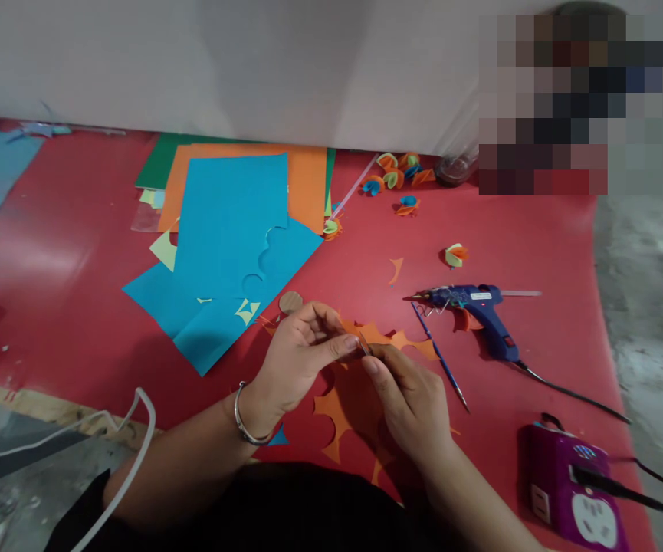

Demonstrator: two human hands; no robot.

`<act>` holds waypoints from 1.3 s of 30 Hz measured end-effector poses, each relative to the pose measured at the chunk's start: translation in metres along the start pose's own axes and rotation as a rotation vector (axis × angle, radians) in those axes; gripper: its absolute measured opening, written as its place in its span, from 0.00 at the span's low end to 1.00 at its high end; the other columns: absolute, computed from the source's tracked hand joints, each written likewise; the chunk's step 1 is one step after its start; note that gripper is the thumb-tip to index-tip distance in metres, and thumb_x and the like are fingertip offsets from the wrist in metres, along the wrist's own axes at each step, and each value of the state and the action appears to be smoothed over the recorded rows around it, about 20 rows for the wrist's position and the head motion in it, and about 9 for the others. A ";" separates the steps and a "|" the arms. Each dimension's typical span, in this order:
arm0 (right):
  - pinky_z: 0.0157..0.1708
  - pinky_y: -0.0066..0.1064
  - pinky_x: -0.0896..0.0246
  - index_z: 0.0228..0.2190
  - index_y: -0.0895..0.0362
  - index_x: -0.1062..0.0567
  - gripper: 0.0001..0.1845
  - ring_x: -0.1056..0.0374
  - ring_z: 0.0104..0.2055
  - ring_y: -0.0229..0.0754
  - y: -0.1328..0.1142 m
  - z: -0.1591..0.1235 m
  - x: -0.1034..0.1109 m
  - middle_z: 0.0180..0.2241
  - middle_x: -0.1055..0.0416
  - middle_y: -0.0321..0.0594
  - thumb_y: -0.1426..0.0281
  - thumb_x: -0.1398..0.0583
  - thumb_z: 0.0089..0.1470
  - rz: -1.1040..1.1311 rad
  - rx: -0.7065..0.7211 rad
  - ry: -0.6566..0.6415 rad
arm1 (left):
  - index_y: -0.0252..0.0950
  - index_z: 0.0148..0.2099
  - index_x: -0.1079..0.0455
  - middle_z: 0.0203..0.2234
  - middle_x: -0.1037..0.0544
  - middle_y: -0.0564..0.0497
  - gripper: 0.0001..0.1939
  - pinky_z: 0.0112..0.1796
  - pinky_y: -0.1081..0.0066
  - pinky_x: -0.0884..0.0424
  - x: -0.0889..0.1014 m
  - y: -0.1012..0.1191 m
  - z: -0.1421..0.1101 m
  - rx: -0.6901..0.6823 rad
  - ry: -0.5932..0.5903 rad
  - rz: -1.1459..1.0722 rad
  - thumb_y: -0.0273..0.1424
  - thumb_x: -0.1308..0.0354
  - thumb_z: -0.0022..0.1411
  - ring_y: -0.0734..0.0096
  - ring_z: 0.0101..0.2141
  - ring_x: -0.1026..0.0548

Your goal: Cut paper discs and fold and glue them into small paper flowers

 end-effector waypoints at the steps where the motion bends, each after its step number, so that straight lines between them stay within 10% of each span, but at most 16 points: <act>1: 0.26 0.29 0.33 0.32 0.52 0.17 0.39 0.33 0.21 0.40 0.000 0.000 0.000 0.21 0.27 0.36 0.37 0.51 0.70 -0.004 0.005 0.001 | 0.39 0.34 0.30 0.25 0.24 0.58 0.20 0.35 0.73 0.22 0.000 0.000 0.000 0.002 0.001 -0.004 0.33 0.21 0.47 0.76 0.28 0.24; 39: 0.19 0.27 0.44 0.33 0.54 0.18 0.32 0.38 0.17 0.36 0.003 -0.002 -0.002 0.18 0.27 0.33 0.45 0.48 0.73 -0.102 0.072 0.081 | 0.37 0.34 0.32 0.27 0.26 0.58 0.19 0.30 0.76 0.23 -0.003 0.004 -0.001 0.036 -0.030 -0.012 0.32 0.23 0.48 0.78 0.26 0.24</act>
Point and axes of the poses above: each hand's wrist, its own z-axis towards the middle knuckle, its own x-axis out of the back of the hand, y = z × x, the point moved 1 cm from there along z, towards the middle knuckle
